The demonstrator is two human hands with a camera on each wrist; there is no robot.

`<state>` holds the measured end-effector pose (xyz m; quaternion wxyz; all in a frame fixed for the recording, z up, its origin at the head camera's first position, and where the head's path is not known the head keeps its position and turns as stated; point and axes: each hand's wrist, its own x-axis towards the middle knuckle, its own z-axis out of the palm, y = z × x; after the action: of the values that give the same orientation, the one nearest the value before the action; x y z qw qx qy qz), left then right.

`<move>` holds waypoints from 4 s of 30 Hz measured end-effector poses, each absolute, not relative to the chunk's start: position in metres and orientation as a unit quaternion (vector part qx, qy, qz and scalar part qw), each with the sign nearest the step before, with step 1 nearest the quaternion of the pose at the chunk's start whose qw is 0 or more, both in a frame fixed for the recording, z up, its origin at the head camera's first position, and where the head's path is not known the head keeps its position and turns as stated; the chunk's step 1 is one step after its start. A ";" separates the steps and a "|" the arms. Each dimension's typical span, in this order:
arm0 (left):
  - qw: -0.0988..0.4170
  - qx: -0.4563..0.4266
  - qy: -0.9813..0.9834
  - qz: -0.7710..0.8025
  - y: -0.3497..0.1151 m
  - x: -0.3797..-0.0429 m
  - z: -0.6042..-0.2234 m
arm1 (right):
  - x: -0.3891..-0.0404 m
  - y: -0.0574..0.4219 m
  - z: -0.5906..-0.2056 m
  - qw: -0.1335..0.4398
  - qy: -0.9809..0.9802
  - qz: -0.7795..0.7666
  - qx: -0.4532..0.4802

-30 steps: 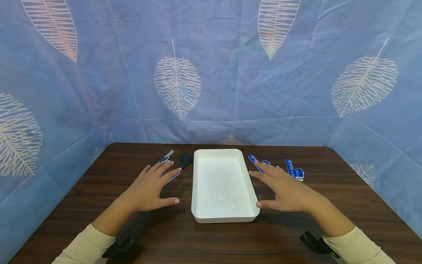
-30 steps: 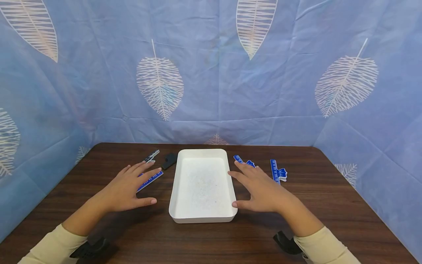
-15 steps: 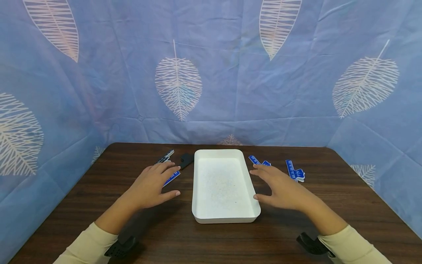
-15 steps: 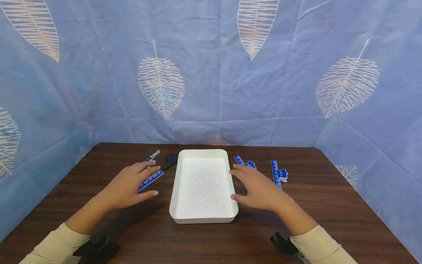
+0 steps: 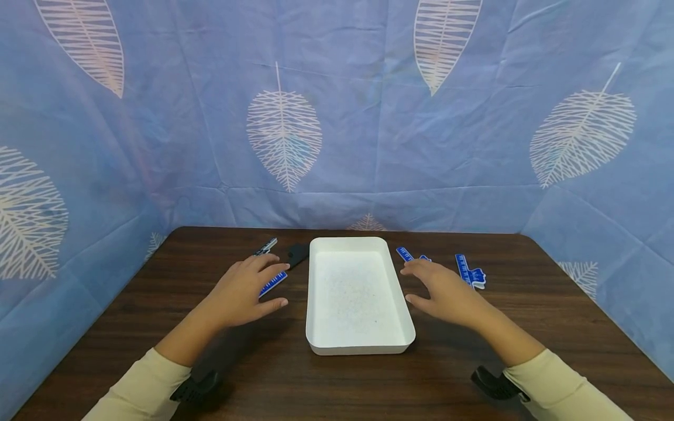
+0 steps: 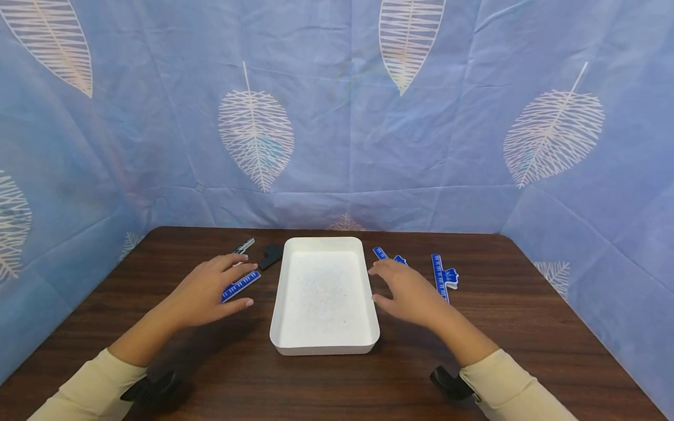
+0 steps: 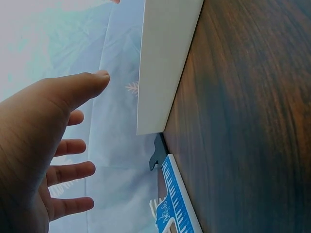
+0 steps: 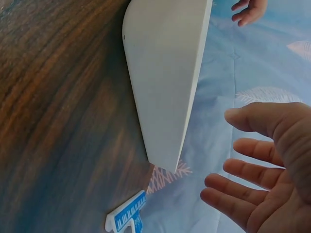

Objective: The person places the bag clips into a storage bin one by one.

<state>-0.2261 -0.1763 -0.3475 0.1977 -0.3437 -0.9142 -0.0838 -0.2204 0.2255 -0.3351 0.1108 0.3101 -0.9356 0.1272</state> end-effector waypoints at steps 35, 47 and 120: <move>0.128 -0.289 -0.940 -0.127 -0.196 -0.247 -0.355 | -0.249 0.222 -0.356 -0.063 -0.897 0.414 0.140; 0.059 -0.255 -0.955 -0.137 -0.205 -0.254 -0.353 | -0.255 0.221 -0.359 -0.151 -0.837 0.516 0.103; -0.065 -0.247 -0.964 -0.071 -0.200 -0.277 -0.355 | -0.260 0.227 -0.363 -0.253 -0.735 0.624 0.085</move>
<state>-0.2771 -0.2002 -0.3551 -0.0652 -0.2466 -0.9643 -0.0707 -0.2601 0.2267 -0.3630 -0.2535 0.0849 -0.7346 0.6236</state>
